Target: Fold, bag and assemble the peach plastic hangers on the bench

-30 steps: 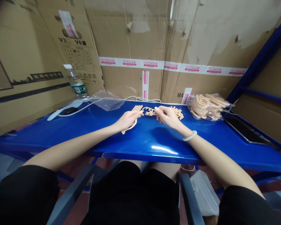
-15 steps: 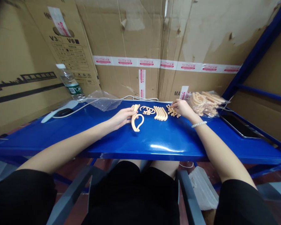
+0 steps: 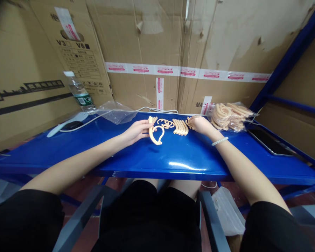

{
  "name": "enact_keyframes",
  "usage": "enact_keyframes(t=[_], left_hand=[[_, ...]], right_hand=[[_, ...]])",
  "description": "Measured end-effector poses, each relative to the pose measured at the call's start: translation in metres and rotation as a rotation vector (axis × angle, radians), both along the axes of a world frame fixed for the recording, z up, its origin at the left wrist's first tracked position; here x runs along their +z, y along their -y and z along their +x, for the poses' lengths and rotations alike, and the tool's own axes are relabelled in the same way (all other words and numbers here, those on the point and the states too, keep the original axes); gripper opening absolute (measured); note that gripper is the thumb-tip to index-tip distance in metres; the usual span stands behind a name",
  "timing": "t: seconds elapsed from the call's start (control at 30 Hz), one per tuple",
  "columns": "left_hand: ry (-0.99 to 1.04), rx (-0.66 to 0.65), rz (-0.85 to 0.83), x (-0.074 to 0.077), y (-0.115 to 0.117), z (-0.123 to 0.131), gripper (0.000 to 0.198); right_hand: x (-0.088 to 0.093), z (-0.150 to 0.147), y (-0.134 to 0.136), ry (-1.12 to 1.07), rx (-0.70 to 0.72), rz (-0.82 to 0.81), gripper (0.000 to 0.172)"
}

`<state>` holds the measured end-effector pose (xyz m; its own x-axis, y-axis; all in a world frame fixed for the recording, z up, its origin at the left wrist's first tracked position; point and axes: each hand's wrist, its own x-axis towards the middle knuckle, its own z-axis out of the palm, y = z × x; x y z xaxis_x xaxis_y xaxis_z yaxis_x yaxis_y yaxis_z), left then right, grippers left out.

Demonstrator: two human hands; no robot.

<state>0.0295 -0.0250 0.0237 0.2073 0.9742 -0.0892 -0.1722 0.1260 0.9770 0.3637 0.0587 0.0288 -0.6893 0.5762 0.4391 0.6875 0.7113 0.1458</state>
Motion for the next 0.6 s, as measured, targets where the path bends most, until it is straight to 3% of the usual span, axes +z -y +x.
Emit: enact_keyframes(t=[0.1, 0.17, 0.3, 0.43, 0.6], left_hand=[[-0.014, 0.001, 0.041, 0.0, 0.002, 0.001, 0.005], [-0.019, 0.011, 0.072, 0.0, 0.004, 0.002, 0.005], [-0.009, 0.025, 0.114, 0.001, 0.006, 0.002, 0.001], [-0.018, 0.028, 0.118, 0.001, 0.006, 0.002, 0.003], [-0.021, 0.079, 0.188, -0.005, 0.001, 0.001, 0.017]], right_hand=[[0.007, -0.029, 0.028, -0.152, 0.072, 0.12, 0.038], [0.01, -0.056, 0.053, -0.217, 0.212, 0.158, 0.034], [0.008, -0.102, 0.092, -0.007, 0.448, 0.16, 0.031], [-0.003, -0.109, 0.096, 0.164, 0.44, 0.215, 0.026], [-0.007, -0.101, 0.086, 0.114, 0.355, 0.231, 0.027]])
